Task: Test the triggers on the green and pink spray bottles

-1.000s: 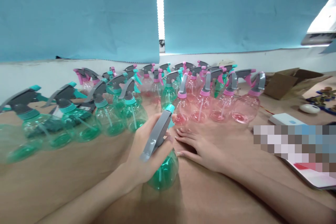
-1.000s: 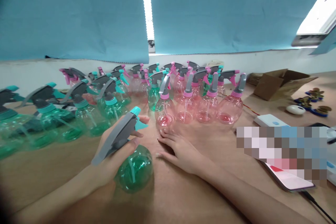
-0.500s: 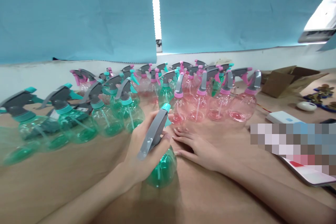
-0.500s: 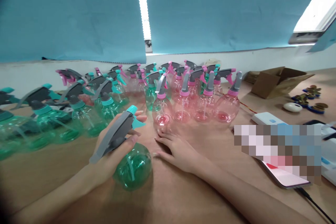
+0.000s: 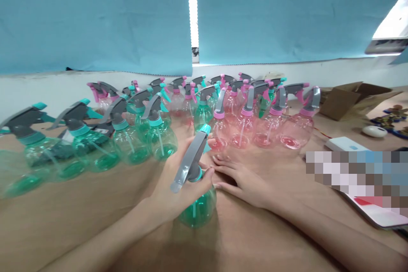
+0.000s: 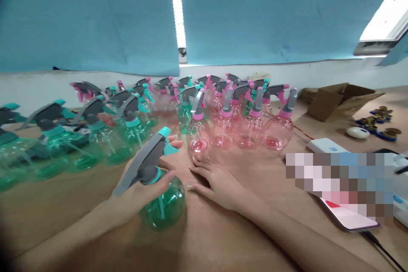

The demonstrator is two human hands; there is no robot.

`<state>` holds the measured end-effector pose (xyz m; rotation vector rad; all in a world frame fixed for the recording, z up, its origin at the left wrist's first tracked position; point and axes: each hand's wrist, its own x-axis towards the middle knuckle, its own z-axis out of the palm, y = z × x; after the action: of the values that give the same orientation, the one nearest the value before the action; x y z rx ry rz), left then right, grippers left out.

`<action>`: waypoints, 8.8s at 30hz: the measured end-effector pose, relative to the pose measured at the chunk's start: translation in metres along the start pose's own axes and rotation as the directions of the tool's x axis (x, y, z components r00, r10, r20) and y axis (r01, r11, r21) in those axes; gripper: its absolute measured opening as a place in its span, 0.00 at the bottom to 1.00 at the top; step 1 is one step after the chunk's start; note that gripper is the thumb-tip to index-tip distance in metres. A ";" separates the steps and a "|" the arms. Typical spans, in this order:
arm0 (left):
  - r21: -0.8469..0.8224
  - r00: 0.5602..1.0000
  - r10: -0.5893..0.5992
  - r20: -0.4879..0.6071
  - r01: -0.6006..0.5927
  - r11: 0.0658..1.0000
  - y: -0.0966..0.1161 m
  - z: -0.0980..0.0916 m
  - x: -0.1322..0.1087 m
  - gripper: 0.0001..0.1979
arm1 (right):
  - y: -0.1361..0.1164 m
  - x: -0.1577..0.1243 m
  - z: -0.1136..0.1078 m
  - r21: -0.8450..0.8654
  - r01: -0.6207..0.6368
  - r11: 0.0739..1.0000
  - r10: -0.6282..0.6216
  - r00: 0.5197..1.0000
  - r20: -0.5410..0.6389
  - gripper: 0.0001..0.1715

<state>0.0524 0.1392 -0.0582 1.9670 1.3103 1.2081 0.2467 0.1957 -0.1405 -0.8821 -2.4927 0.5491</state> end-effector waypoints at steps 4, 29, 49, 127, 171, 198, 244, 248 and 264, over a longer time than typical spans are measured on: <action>0.011 1.000 -0.002 0.001 0.002 1.000 -0.004 0.001 -0.002 0.25 | 0.001 0.000 0.000 -0.010 -0.002 1.000 0.002 1.000 0.020 0.34; -0.015 0.998 0.051 0.037 -0.051 0.999 0.015 -0.007 -0.002 0.14 | 0.003 -0.001 0.002 -0.006 -0.011 1.000 0.011 1.000 0.024 0.34; -0.002 0.997 0.000 0.077 0.000 1.000 0.010 -0.007 -0.003 0.23 | 0.003 -0.001 0.001 -0.016 -0.004 1.000 0.005 1.000 0.020 0.33; 0.017 0.998 0.031 0.051 -0.032 0.999 0.016 -0.010 -0.001 0.08 | 0.004 -0.001 0.002 0.008 0.016 1.000 -0.016 1.000 -0.008 0.32; 0.071 0.999 0.048 0.024 -0.050 0.996 0.004 -0.008 -0.007 0.10 | -0.003 0.000 -0.004 0.013 -0.012 1.000 0.012 0.999 0.031 0.34; 0.027 0.994 0.095 0.048 -0.096 0.995 0.006 -0.011 -0.004 0.22 | -0.038 -0.010 -0.008 0.313 0.072 0.947 -0.028 0.989 -0.143 0.37; 0.172 0.998 -0.045 0.050 0.035 0.984 -0.078 -0.073 -0.078 0.10 | -0.073 0.079 -0.020 -0.117 -0.236 0.965 0.194 0.937 -0.289 0.23; 0.170 0.998 -0.033 0.052 0.023 0.985 -0.077 -0.072 -0.078 0.10 | -0.072 0.092 -0.019 -0.165 -0.289 0.943 0.233 0.927 -0.293 0.21; 0.287 0.997 0.052 0.057 -0.066 0.956 -0.070 -0.070 -0.079 0.12 | -0.064 0.120 -0.019 -0.259 -0.408 0.876 0.315 0.888 -0.335 0.30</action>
<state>-0.0539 0.0927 -0.1095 2.2378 1.4816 1.0341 0.1408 0.2330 -0.0608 -1.4693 -2.1903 0.1062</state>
